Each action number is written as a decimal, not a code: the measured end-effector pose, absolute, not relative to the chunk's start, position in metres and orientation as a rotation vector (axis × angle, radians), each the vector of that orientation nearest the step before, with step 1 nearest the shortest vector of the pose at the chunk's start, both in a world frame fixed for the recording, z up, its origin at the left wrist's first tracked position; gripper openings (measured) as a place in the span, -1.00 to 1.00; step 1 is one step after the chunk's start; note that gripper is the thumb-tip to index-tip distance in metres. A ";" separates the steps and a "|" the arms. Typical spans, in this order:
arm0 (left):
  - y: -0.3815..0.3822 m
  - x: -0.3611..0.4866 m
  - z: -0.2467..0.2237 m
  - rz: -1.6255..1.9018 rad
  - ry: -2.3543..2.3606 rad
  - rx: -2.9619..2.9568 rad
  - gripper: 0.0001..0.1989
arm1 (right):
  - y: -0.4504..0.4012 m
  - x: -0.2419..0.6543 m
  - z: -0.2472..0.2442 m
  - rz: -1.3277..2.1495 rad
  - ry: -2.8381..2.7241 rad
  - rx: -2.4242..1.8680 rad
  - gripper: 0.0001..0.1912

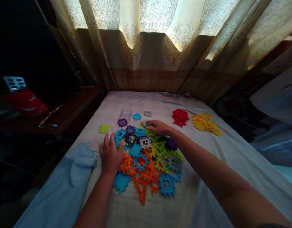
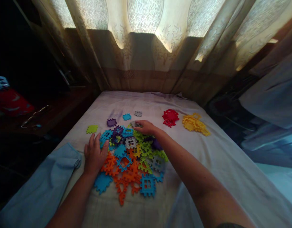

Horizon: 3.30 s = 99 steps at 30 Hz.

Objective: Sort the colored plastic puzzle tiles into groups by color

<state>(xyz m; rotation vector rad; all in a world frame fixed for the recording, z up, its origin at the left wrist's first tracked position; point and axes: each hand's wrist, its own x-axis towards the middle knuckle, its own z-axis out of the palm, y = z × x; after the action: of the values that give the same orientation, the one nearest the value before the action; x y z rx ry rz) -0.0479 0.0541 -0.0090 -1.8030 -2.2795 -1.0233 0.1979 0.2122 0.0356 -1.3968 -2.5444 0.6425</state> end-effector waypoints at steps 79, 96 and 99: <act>-0.060 0.056 0.013 -0.648 -1.448 -2.723 -0.63 | -0.001 0.293 -0.016 0.576 -1.215 -1.514 -0.55; -0.004 0.000 0.024 -1.190 -1.778 -2.210 -0.60 | 0.013 0.302 -0.010 0.605 -1.275 -1.585 -0.67; 0.038 -0.038 0.036 -1.081 -2.060 -2.024 -0.54 | 0.009 0.298 -0.012 0.584 -1.251 -1.563 -0.65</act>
<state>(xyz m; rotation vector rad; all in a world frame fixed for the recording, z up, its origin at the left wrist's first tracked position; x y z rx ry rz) -0.0381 0.0383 0.0356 -2.0242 -2.0601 -1.0810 0.2984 0.0088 -0.0125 -1.5631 -1.2506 0.5839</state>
